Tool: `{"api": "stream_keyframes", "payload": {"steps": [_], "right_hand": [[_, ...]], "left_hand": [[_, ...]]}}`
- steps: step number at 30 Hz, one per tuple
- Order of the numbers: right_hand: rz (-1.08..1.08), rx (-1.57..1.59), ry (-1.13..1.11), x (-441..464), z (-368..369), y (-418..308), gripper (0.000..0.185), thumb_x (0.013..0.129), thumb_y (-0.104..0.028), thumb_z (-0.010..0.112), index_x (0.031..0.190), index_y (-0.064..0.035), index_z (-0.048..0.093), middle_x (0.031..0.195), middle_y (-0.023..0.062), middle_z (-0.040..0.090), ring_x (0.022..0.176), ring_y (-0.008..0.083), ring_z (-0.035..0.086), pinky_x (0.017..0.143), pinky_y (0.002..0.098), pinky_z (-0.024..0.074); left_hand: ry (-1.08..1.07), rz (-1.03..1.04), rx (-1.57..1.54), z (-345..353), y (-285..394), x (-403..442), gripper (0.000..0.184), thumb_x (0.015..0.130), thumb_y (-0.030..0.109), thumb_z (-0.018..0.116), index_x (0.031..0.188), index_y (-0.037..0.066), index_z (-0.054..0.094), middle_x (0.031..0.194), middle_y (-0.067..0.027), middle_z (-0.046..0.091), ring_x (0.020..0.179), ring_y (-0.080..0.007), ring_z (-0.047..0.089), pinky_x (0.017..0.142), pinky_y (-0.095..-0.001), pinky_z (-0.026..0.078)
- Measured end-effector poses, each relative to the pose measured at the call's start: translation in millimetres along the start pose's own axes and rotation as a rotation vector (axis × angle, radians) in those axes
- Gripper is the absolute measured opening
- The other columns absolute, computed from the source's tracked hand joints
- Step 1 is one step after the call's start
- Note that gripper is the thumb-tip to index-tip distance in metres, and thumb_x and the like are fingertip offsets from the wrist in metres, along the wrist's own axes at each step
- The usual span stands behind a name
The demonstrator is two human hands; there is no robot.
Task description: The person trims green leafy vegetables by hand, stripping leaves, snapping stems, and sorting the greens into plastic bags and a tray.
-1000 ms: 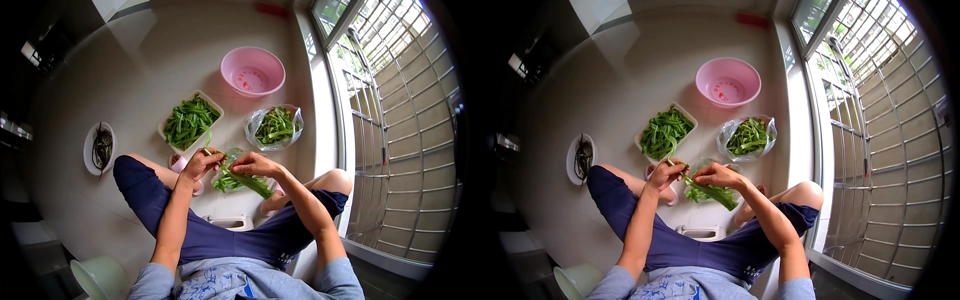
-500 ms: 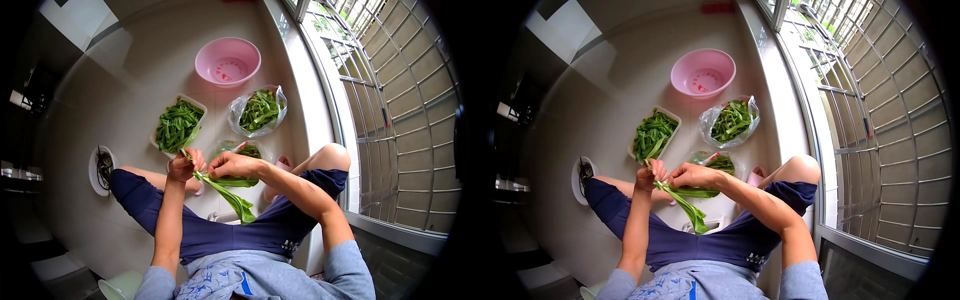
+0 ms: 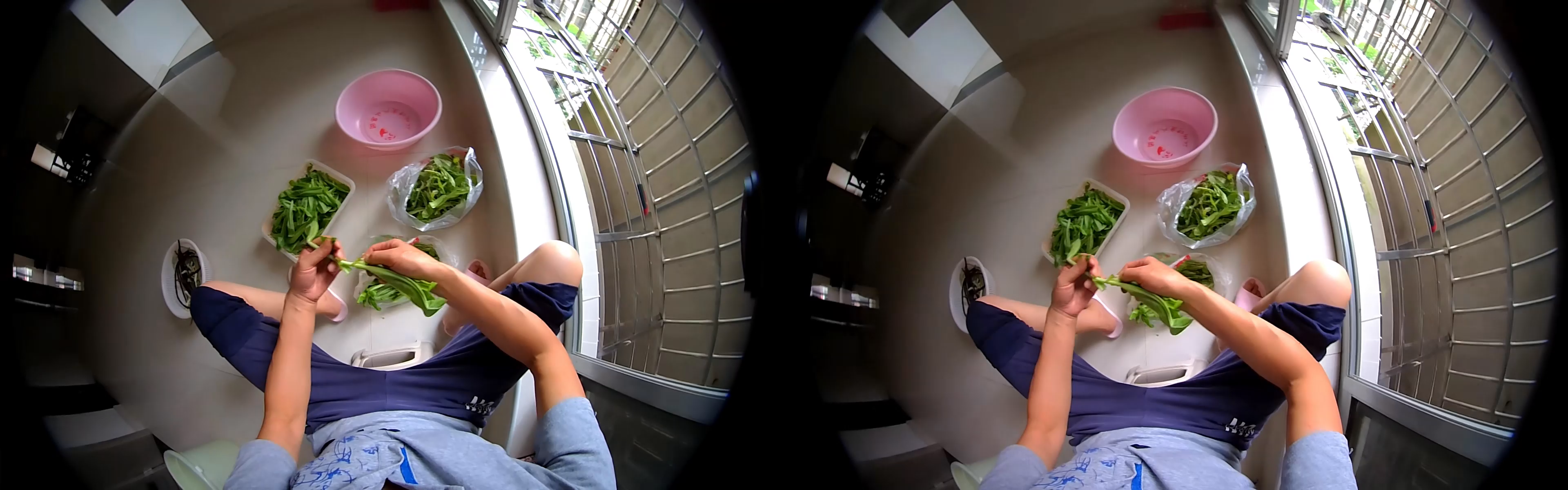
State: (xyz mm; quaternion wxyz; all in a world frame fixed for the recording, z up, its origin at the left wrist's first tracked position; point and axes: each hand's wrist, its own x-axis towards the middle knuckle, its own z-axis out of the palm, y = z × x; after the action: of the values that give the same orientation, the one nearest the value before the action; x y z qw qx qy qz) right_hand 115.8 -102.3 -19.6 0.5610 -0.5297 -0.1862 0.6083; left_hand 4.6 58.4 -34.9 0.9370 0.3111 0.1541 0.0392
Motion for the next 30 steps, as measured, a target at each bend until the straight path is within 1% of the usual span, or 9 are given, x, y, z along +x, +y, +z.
{"api": "stream_keyframes", "payload": {"steps": [3,5,7,10,15,20,23,25,30], "right_hand": [[-0.117,-0.266,0.154,-6,-2,-6,0.018,0.079,-0.017,0.044,0.078,-0.0018,0.053,0.068,0.0014,0.052,0.055,0.0065,0.047,0.049,0.0193,0.0391],[-0.139,-0.134,0.237,-4,-12,-5,0.019,0.077,-0.017,0.043,0.08,-0.0001,0.053,0.068,0.0029,0.052,0.056,0.0081,0.047,0.048,0.0219,0.0396],[-0.156,-0.099,0.191,-8,-20,-16,0.017,0.078,-0.018,0.046,0.083,-0.0018,0.051,0.067,0.0011,0.051,0.057,0.0062,0.046,0.048,0.0203,0.0386],[-0.305,-0.372,0.052,-14,-19,-23,0.019,0.074,-0.019,0.056,0.083,-0.002,0.053,0.065,0.0006,0.052,0.057,0.007,0.045,0.05,0.0216,0.0374],[-0.372,-0.839,0.011,-29,5,-32,0.025,0.064,-0.022,0.063,0.077,-0.001,0.057,0.061,0.0102,0.053,0.056,0.0174,0.048,0.056,0.0294,0.0389],[-0.359,-0.75,0.152,-24,-3,-25,0.022,0.065,-0.019,0.062,0.077,-0.0001,0.059,0.059,0.0084,0.056,0.052,0.0134,0.049,0.053,0.0276,0.0405],[-0.218,-0.538,0.198,-22,-6,-25,0.02,0.067,-0.017,0.061,0.078,-0.0003,0.059,0.062,0.0056,0.057,0.056,0.0088,0.049,0.053,0.0251,0.041],[-0.214,-0.523,0.201,-21,-9,-24,0.018,0.069,-0.016,0.06,0.078,-0.0004,0.06,0.062,0.0032,0.057,0.058,0.0065,0.049,0.053,0.0236,0.0405],[-0.268,-0.572,0.168,-24,-21,-23,0.021,0.065,-0.018,0.063,0.075,0.0003,0.059,0.061,0.0068,0.056,0.057,0.011,0.049,0.057,0.0267,0.0416]], "left_hand": [[0.013,-0.064,-0.042,13,3,-1,0.013,0.078,0.013,0.051,0.077,0.0,0.054,0.064,-0.006,0.054,0.049,-0.0087,0.045,0.046,-0.0169,0.036],[0.027,-0.051,-0.037,14,7,-3,0.014,0.077,0.014,0.052,0.078,0.0,0.054,0.062,-0.0053,0.053,0.047,-0.0079,0.044,0.044,-0.0168,0.035],[0.191,-0.094,0.005,19,12,-6,0.015,0.076,0.014,0.054,0.078,-0.001,0.054,0.06,-0.0042,0.053,0.045,-0.007,0.043,0.042,-0.017,0.034],[0.229,-0.108,0.045,23,13,-8,0.015,0.076,0.014,0.055,0.078,-0.001,0.054,0.059,-0.0028,0.052,0.044,-0.0056,0.043,0.041,-0.017,0.033],[0.264,-0.169,0.097,29,5,-6,0.016,0.075,0.014,0.056,0.079,-0.001,0.054,0.059,-0.0011,0.052,0.044,-0.0046,0.042,0.04,-0.0169,0.032],[0.316,-0.147,0.067,47,-3,-7,0.014,0.075,0.013,0.055,0.083,0.0,0.054,0.067,-0.003,0.055,0.049,-0.0064,0.046,0.046,-0.0175,0.038],[0.165,-0.103,0.054,56,-14,-7,0.021,0.075,0.014,0.055,0.091,0.001,0.053,0.075,-0.0047,0.056,0.059,-0.0095,0.05,0.056,-0.0188,0.041],[0.185,-0.033,0.285,60,-17,-5,0.021,0.075,0.011,0.055,0.094,0.001,0.053,0.082,-0.0054,0.056,0.069,-0.0102,0.053,0.064,-0.0199,0.042],[0.182,-0.042,0.507,59,-12,7,0.017,0.075,0.009,0.055,0.09,0.001,0.055,0.076,-0.0041,0.057,0.065,-0.0108,0.055,0.062,-0.0217,0.045]]}}
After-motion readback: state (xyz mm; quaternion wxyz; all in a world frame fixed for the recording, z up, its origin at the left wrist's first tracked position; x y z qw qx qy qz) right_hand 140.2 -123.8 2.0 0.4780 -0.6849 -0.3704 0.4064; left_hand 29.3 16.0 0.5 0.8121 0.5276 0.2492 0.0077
